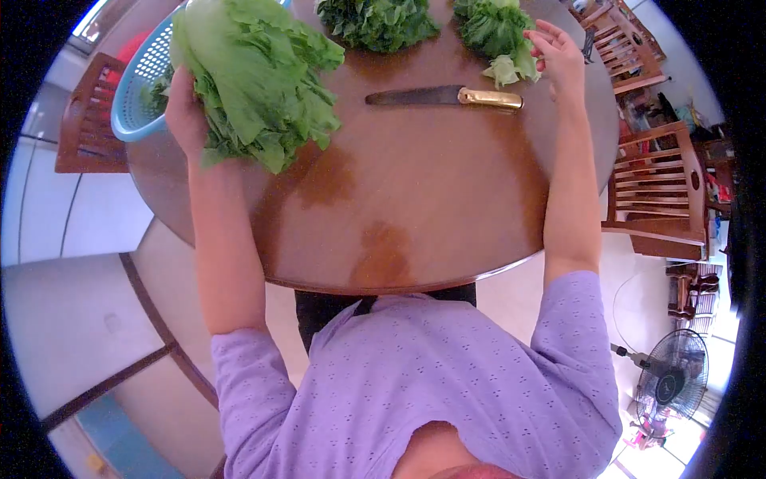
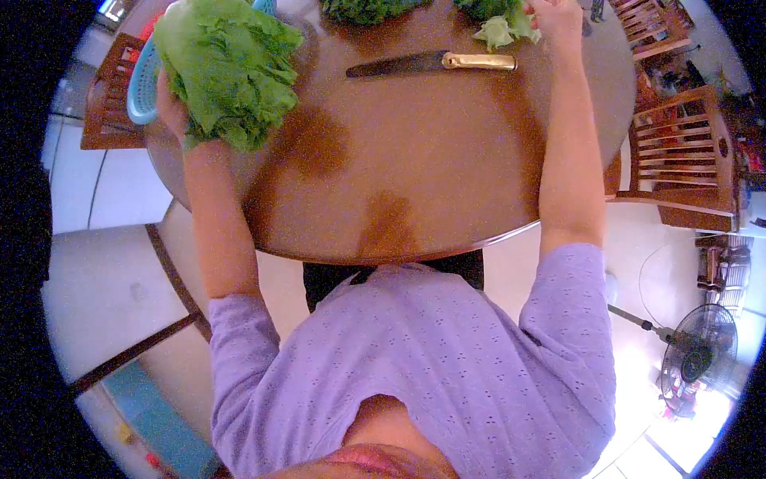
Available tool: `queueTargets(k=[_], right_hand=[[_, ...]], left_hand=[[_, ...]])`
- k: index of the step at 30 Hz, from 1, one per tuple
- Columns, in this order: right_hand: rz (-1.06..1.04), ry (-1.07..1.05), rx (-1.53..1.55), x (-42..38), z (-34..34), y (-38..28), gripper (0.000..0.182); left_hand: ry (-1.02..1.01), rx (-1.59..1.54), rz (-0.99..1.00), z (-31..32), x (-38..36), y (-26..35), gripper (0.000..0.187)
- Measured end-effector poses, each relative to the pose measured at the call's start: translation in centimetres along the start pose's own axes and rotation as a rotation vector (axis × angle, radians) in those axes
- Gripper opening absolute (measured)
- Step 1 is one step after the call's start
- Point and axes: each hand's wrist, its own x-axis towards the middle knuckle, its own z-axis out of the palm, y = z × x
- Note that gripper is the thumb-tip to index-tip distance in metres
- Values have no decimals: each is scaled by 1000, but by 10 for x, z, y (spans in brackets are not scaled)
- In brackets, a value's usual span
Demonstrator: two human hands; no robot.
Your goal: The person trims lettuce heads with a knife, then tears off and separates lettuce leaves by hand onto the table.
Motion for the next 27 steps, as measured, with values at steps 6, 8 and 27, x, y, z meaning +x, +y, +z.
queueTargets(k=[6, 8, 27], right_hand=[[-48, 39, -42, -3, -1, 2, 40], [-48, 36, -19, -4, -2, 2, 41], [-367, -820, -305, -102, 66, -127, 29]], left_hand=[[-80, -109, -59, -4, 0, -2, 44], [-15, 10, -25, -1, 0, 1, 46], [-266, -218, 184, -6, 5, 2, 45]])
